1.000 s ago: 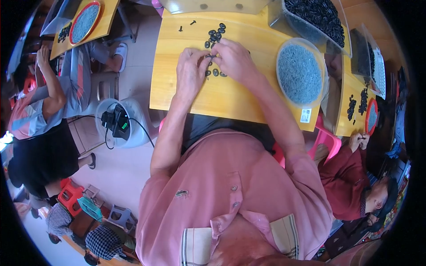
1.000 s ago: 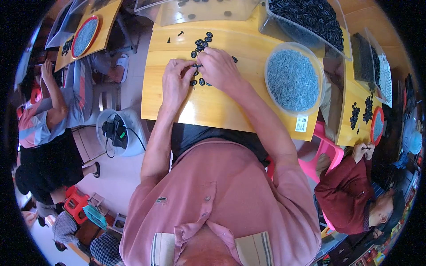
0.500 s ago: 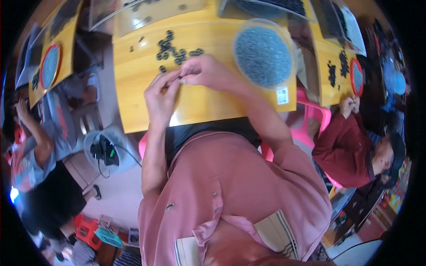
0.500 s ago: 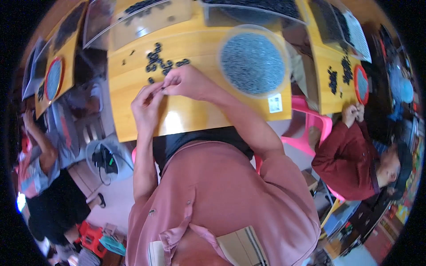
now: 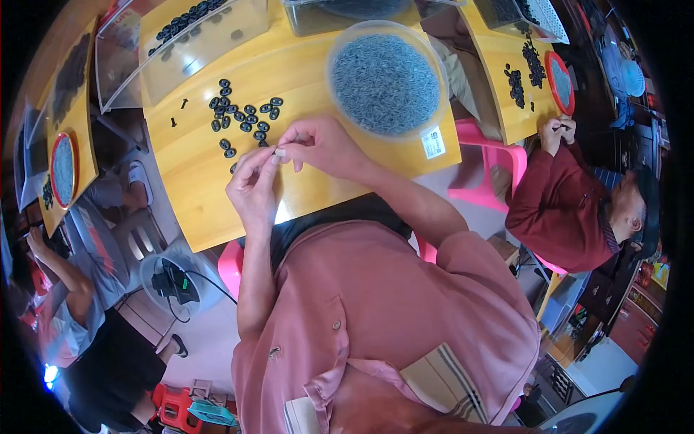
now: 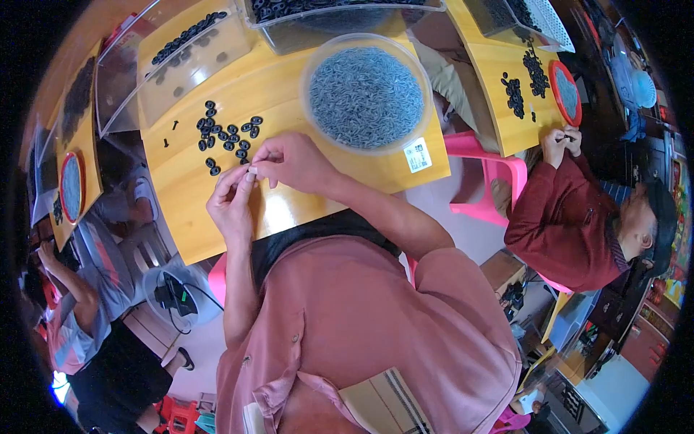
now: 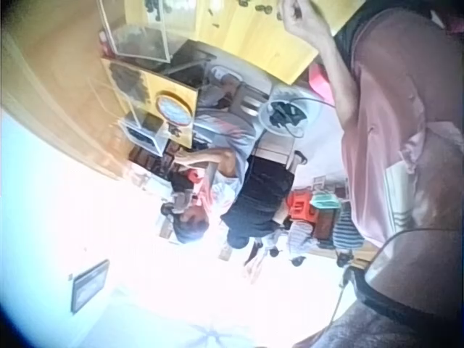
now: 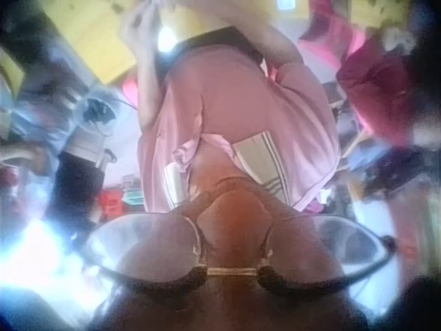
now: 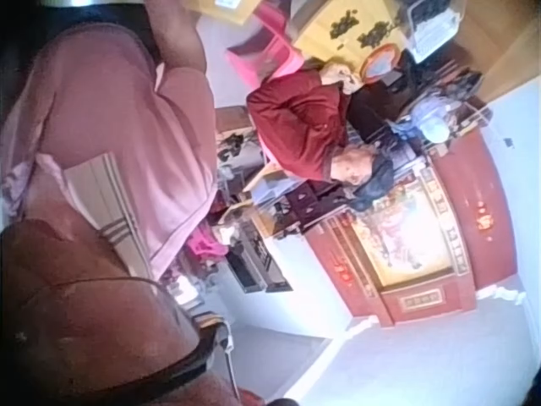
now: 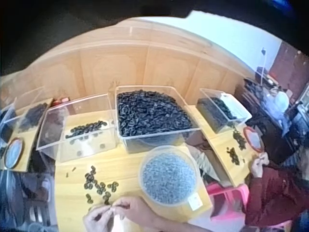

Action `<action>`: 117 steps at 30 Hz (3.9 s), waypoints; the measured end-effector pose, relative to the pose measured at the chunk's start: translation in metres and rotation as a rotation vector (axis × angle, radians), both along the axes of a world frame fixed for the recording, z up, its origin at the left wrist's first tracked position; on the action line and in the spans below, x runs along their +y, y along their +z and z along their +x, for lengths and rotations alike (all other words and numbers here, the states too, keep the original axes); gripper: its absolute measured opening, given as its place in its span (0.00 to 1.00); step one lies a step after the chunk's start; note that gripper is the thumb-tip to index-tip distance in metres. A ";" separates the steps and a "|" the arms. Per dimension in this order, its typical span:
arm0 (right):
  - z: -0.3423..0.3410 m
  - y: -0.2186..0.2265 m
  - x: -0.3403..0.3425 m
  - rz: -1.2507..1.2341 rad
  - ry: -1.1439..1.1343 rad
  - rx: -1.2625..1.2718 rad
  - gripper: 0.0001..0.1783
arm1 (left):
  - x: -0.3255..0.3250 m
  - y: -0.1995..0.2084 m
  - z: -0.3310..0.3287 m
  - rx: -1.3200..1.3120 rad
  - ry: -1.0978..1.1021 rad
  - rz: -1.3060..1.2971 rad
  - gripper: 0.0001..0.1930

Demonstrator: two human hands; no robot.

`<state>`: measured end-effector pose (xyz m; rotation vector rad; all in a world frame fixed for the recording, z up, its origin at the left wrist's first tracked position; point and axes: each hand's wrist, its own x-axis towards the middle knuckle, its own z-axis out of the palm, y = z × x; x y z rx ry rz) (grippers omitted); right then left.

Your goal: The person sorts small black plastic components by hand, placing them into bins on a table.

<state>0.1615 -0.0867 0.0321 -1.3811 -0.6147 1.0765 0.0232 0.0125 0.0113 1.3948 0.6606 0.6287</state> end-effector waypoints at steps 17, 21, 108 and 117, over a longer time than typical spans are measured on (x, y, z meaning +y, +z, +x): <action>0.071 0.036 -0.101 -0.445 -0.291 -1.004 0.06 | 0.000 -0.011 -0.005 -0.108 -0.004 -0.288 0.07; 0.069 0.039 -0.100 -0.502 -0.195 -0.985 0.09 | 0.000 -0.010 -0.005 -0.133 -0.013 -0.296 0.08; -0.005 0.015 -0.002 -0.166 0.030 -0.578 0.08 | 0.001 -0.015 -0.005 -0.164 -0.048 -0.304 0.08; -0.007 0.009 0.000 -0.132 0.044 -0.679 0.08 | 0.000 -0.013 -0.004 -0.142 -0.042 -0.257 0.08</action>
